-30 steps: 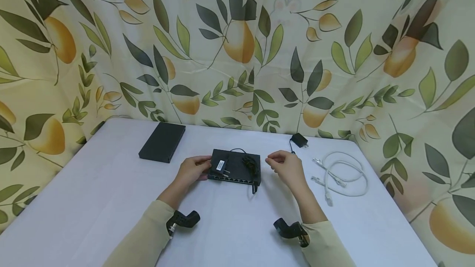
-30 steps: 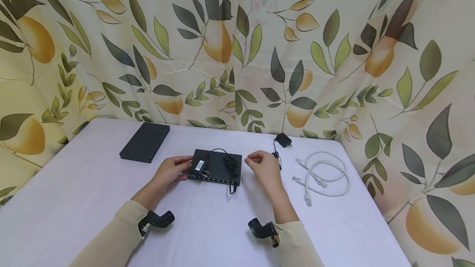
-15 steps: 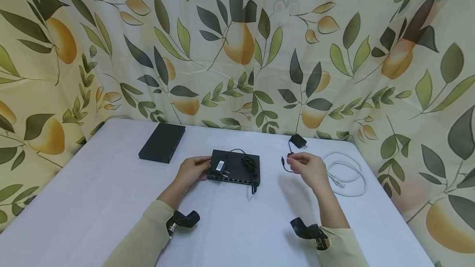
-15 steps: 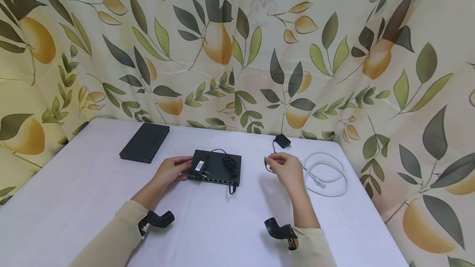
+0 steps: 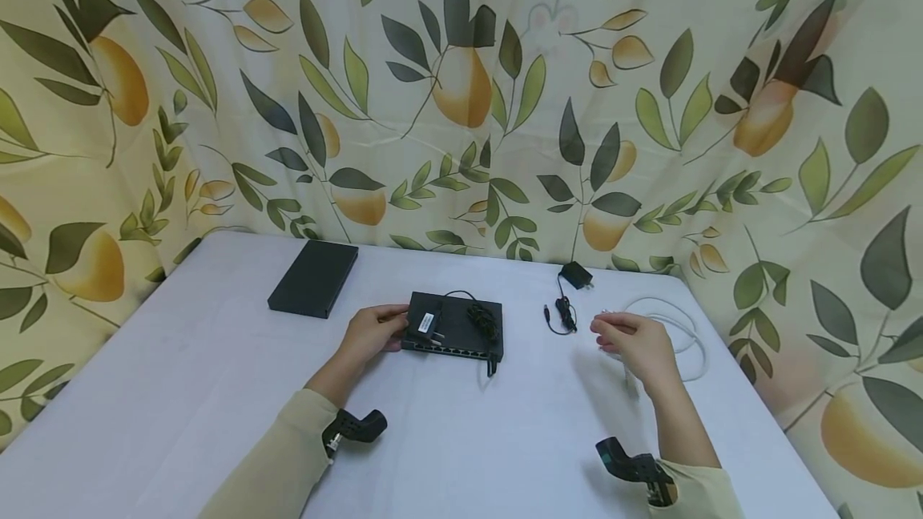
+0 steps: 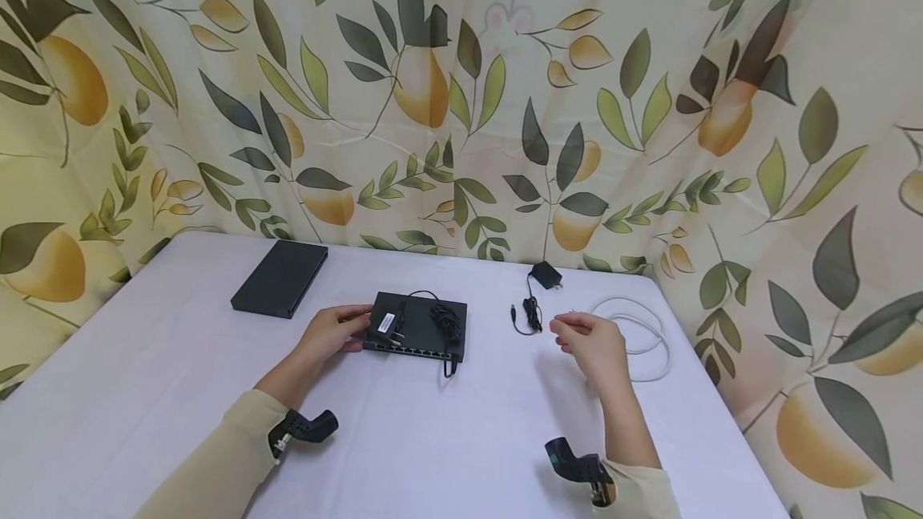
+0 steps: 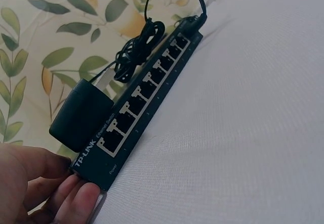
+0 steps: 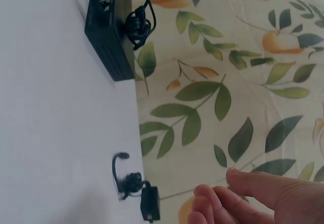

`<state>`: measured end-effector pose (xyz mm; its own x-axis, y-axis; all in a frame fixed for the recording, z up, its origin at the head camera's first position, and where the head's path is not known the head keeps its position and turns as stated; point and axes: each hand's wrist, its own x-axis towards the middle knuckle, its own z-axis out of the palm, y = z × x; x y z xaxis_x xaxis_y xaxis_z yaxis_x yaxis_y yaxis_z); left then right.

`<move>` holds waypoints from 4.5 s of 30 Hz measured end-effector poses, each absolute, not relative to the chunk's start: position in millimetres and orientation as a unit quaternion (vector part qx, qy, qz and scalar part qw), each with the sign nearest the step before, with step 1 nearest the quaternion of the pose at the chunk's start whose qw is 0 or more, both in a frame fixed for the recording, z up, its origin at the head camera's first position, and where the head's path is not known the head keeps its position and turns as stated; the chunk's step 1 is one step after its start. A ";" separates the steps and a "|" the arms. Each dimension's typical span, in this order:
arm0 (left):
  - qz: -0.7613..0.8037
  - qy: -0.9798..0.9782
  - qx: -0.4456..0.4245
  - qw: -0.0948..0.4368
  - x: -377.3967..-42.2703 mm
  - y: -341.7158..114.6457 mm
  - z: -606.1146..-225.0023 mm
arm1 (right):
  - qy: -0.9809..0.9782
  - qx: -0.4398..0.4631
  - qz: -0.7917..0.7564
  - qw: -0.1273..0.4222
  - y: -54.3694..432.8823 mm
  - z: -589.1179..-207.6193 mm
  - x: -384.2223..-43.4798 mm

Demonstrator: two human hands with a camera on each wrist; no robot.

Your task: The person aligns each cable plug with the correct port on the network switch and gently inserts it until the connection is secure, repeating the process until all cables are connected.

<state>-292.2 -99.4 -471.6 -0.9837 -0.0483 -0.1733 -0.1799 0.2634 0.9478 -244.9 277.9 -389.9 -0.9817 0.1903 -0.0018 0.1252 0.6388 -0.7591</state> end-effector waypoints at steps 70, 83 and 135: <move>0.603 0.793 -0.065 0.060 -293.9 -100.4 -474.4 | -0.856 -0.158 0.488 -0.058 337.3 -431.2 -219.2; 0.604 0.792 -0.066 0.060 -293.1 -100.1 -472.5 | -0.810 -0.169 0.553 -0.099 322.3 -434.7 -208.5; 0.605 0.791 -0.070 0.059 -293.7 -100.0 -473.2 | -0.958 0.045 0.282 -0.042 279.4 -405.9 -215.7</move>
